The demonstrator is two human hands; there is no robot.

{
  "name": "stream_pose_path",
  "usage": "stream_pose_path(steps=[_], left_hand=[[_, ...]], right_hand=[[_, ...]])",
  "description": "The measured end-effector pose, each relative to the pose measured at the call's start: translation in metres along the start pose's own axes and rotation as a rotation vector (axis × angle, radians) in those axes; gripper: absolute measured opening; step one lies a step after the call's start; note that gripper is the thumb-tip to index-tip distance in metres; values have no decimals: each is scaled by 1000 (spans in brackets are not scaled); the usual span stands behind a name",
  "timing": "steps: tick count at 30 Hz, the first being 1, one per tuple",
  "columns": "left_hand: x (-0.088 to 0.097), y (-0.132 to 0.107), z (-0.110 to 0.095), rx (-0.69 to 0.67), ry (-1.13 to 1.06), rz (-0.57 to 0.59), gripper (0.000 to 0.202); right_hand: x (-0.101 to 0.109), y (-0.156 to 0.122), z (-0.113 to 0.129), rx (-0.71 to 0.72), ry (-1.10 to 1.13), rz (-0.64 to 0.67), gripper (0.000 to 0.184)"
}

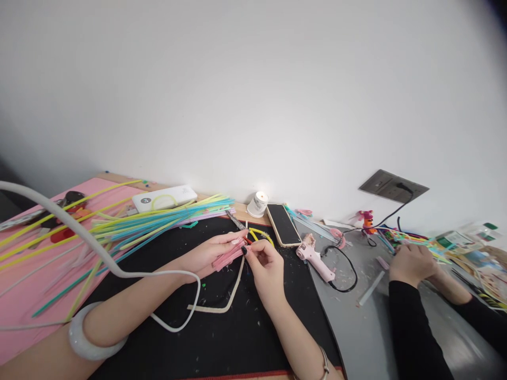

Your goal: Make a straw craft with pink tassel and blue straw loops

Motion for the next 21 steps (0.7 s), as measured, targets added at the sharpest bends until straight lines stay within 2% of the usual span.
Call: stream_pose_path(steps=[10,15,18,21], left_hand=[[-3,-1,0,22,15,6,47],[-1,-1,2,53,33,5,44],[-2,-1,2,60,39,17,38],[-3,-3,1,67,43,15,25]], right_hand=[[2,1,0,120,-164,-51,8],[6,3,-3,75,-154,-90,13],[4,6,-1,80,-132,-18,19],[2,7,0,87,-97,51,10]])
Point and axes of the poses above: each hand's wrist, its own y-axis towards the middle knuckle, its own x-axis out of the back of the hand, z = x × y, the point moved 5 cm from there along y, towards the middle knuckle, and after that the axes turned 11 degrees about y, right-handed, at the moved point
